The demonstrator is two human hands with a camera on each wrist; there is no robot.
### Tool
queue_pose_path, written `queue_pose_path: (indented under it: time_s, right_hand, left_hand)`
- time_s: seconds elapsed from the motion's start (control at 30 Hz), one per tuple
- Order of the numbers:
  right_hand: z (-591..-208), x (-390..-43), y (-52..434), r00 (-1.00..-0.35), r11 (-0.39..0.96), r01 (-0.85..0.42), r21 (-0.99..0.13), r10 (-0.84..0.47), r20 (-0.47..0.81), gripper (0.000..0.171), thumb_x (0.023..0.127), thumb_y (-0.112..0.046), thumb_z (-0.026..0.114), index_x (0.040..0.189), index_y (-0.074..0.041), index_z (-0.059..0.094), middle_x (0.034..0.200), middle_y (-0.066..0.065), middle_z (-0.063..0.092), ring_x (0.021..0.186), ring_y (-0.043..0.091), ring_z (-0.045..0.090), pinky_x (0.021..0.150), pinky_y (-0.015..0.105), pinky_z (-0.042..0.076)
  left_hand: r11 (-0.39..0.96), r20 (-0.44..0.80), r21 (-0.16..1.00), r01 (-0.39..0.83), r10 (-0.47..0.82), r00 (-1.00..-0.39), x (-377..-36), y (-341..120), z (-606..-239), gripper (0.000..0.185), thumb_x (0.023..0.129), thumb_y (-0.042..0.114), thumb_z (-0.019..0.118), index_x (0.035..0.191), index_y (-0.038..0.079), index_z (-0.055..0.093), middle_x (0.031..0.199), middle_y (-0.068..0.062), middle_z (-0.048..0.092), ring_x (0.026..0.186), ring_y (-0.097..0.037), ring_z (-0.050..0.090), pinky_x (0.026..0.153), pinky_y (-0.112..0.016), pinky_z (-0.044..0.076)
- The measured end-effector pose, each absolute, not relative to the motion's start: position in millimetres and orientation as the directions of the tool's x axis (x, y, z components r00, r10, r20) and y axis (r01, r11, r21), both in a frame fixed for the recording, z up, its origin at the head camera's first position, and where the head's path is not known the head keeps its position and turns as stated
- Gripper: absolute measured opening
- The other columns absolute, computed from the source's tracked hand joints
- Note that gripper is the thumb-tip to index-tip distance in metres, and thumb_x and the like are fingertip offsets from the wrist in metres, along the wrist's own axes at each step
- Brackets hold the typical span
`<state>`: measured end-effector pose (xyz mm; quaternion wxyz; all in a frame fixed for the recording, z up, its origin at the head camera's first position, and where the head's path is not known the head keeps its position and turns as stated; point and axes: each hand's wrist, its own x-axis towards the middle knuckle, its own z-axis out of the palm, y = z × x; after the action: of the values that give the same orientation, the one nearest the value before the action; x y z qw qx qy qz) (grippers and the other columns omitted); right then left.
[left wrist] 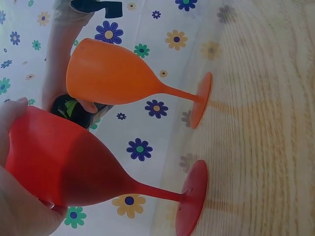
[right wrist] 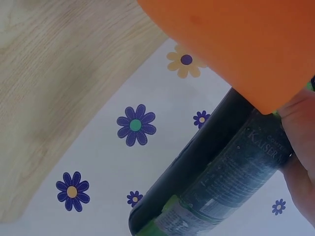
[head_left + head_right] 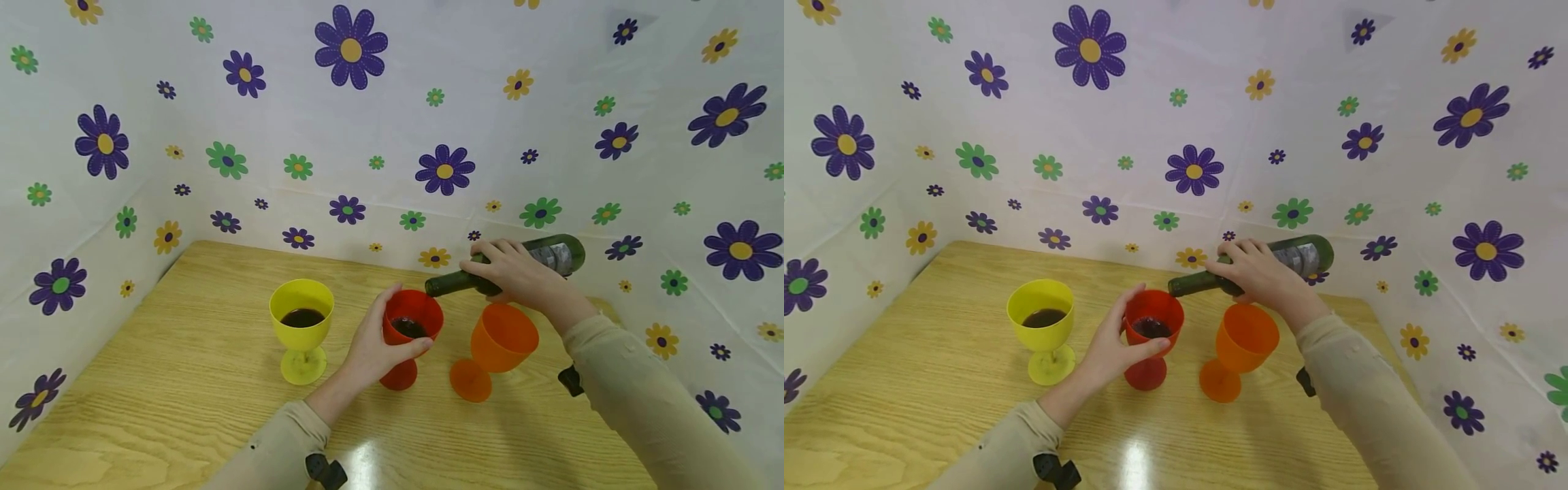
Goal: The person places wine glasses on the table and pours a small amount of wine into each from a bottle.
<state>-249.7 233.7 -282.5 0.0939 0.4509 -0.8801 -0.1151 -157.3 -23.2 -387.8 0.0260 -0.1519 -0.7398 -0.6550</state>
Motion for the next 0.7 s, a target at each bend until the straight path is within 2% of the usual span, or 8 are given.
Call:
queue_pose_path:
  time_s: [0.17,0.33,0.47,0.6,0.7]
  right_hand:
    - [-282.0,-249.1,236.2,-0.592,0.586,-0.765,0.266,-0.803,0.068,0.071,0.065,-0.024,0.089,0.124,-0.016,0.053,0.126,0.018,0.047,0.111,0.043,0.046,0.091,0.06,0.039]
    - [-277.6,-247.4,238.1,-0.606,0.606,-0.749,0.268,-0.79,0.091,0.071,0.065,-0.025,0.089,0.125,-0.013,0.053,0.125,0.02,0.047,0.111,0.043,0.046,0.091,0.061,0.039]
    - [-273.8,-244.1,240.3,-0.627,0.63,-0.735,0.252,-0.772,0.103,0.071,0.065,-0.025,0.089,0.125,-0.013,0.052,0.125,0.02,0.047,0.112,0.042,0.045,0.093,0.061,0.037]
    - [-270.5,-237.6,244.3,-0.644,0.657,-0.725,0.206,-0.753,0.135,0.072,0.066,-0.022,0.089,0.126,-0.01,0.053,0.125,0.021,0.046,0.113,0.043,0.043,0.093,0.062,0.036]
    - [-269.4,-232.6,248.9,-0.655,0.675,-0.717,0.175,-0.738,0.164,0.072,0.066,-0.02,0.089,0.127,-0.008,0.054,0.123,0.021,0.045,0.113,0.044,0.043,0.091,0.063,0.037]
  left_hand:
    - [0.092,0.229,0.964,0.25,0.195,-0.954,-158.0,-22.2,-389.1,0.088,0.078,0.022,0.08,0.149,0.016,0.028,0.141,-0.004,0.044,0.126,-0.025,0.042,0.1,-0.048,0.039]
    - [0.1,0.27,0.951,0.292,0.185,-0.945,-160.6,-21.2,-396.8,0.09,0.076,0.03,0.082,0.148,0.02,0.029,0.138,0.0,0.046,0.123,-0.02,0.044,0.098,-0.047,0.041]
    - [0.142,0.305,0.934,0.327,0.155,-0.94,-157.0,-21.0,-396.1,0.097,0.072,0.034,0.083,0.149,0.027,0.025,0.145,0.003,0.037,0.127,-0.019,0.04,0.1,-0.05,0.039]
    - [0.203,0.395,0.888,0.412,0.12,-0.911,-149.1,-22.3,-392.6,0.102,0.071,0.036,0.084,0.15,0.034,0.019,0.152,0.007,0.024,0.135,-0.018,0.029,0.102,-0.058,0.032]
    - [0.221,0.518,0.821,0.527,0.101,-0.849,-141.8,-23.1,-388.0,0.1,0.073,0.032,0.084,0.15,0.032,0.021,0.153,0.006,0.023,0.137,-0.018,0.026,0.103,-0.058,0.031]
